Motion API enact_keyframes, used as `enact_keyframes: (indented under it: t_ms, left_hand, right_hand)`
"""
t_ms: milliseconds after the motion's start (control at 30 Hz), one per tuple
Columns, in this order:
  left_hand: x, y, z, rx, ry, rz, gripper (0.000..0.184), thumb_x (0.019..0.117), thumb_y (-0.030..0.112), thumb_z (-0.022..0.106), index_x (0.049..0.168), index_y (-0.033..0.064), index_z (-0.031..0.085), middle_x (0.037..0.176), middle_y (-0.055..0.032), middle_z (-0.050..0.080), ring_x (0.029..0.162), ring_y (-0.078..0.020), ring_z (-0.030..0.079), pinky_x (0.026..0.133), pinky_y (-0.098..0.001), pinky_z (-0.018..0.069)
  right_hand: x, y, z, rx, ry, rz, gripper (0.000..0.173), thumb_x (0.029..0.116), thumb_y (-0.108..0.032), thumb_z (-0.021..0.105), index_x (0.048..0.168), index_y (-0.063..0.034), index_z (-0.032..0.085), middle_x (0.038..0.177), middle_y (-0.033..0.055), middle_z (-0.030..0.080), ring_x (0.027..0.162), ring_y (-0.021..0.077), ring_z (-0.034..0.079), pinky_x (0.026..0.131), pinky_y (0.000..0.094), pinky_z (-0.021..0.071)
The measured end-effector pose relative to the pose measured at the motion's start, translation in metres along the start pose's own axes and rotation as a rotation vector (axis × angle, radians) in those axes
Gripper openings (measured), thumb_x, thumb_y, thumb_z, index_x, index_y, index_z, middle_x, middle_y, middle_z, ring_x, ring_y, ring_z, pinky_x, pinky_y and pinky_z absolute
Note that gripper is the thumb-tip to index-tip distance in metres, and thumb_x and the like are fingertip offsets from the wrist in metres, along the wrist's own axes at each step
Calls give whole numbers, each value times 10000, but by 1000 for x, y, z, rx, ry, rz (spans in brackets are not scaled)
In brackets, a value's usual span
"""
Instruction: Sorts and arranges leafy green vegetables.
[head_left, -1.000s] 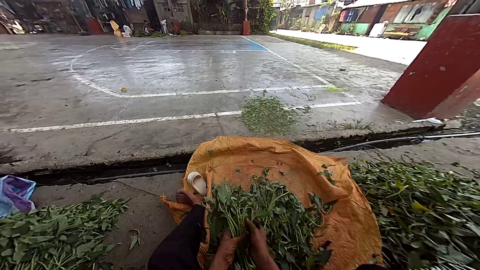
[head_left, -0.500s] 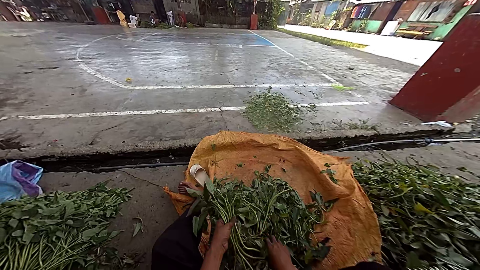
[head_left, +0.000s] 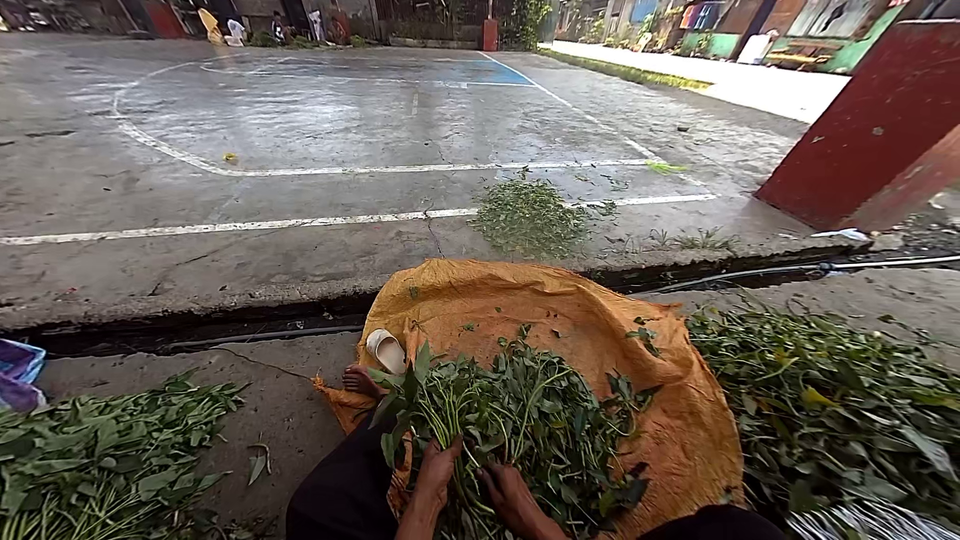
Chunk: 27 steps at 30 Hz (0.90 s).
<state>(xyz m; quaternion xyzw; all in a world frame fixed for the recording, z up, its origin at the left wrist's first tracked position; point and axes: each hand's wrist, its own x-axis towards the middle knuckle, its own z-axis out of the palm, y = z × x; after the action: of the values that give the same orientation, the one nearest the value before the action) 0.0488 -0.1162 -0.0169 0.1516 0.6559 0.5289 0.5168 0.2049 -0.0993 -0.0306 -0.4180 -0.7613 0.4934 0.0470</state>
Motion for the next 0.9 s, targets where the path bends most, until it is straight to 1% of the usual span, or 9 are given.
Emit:
enact_keyframes:
  t_ms: [67, 167, 367, 500, 567, 633, 733, 833, 900]
  left_hand:
    - [7, 4, -9, -103, 113, 16, 161, 1060, 32, 500, 1180, -74, 514, 805, -88, 645, 673, -120, 641, 656, -252, 555]
    - [14, 15, -29, -187, 188, 66, 173, 1075, 39, 460, 1208, -66, 495, 816, -84, 639, 661, -114, 643, 637, -244, 560]
    - [12, 27, -36, -365, 179, 86, 249, 1080, 32, 433, 1311, -60, 449, 927, -117, 684, 746, -143, 696, 698, -283, 599]
    - [7, 38, -44, -460, 228, 161, 202, 1081, 24, 407, 1274, -14, 450, 885, -69, 623, 710, -133, 668, 674, -299, 606]
    - [5, 39, -46, -442, 203, 206, 161, 1079, 10, 400, 1207, -11, 494, 825, -50, 652, 678, -127, 678, 663, -288, 611]
    - [3, 39, -49, -411, 158, 226, 149, 1070, -16, 398, 1150, -13, 524, 783, -34, 651, 649, -116, 667, 648, -267, 604]
    - [0, 48, -54, -470, 162, 197, 131, 1062, -25, 411, 1083, 2, 538, 752, -25, 645, 624, -115, 658, 634, -274, 608]
    - [3, 56, -77, -710, 268, 323, 233, 1083, 11, 322, 987, 95, 517, 702, 41, 637, 613, -68, 658, 627, -239, 605]
    - [7, 61, -106, -895, 324, 486, 403, 1098, 73, 215, 887, 140, 552, 677, 68, 655, 627, -55, 672, 633, -228, 602]
  right_hand:
    - [-12, 12, 2, -57, -13, 8, 457, 1119, -251, 360, 1150, 97, 655, 1024, 287, 687, 1012, 414, 679, 963, 555, 494]
    - [-26, 35, -8, -192, -232, 95, 487, 1128, -280, 334, 1252, 68, 652, 1202, 277, 680, 1217, 421, 606, 1129, 595, 333]
    - [-19, 49, 2, -78, -563, 123, 403, 1098, -233, 477, 1291, 90, 620, 1238, 324, 642, 1193, 446, 610, 1061, 598, 417]
    - [-24, 47, 18, 613, -275, 194, 308, 1108, -164, 306, 1222, 13, 530, 923, 50, 635, 775, 110, 621, 730, 304, 536]
    - [-19, 42, 17, 552, -161, 195, 284, 1103, -160, 327, 1184, 2, 545, 802, 11, 550, 668, 89, 545, 655, 274, 494]
    - [-12, 32, 3, 63, -261, 222, 405, 1125, -232, 377, 1297, 52, 609, 1090, 248, 670, 1003, 347, 656, 929, 497, 501]
    - [-9, 25, 1, -353, -466, 79, 429, 1118, -294, 394, 1309, 7, 635, 1311, 267, 643, 1268, 450, 587, 1063, 648, 416]
    - [-21, 25, -7, 186, -133, -212, 336, 1076, -81, 395, 1092, 123, 662, 1003, 189, 693, 954, 241, 644, 931, 412, 494]
    - [-10, 26, -11, 574, 271, -176, 376, 1081, -154, 300, 994, -4, 633, 899, -17, 695, 846, 31, 654, 795, 252, 563]
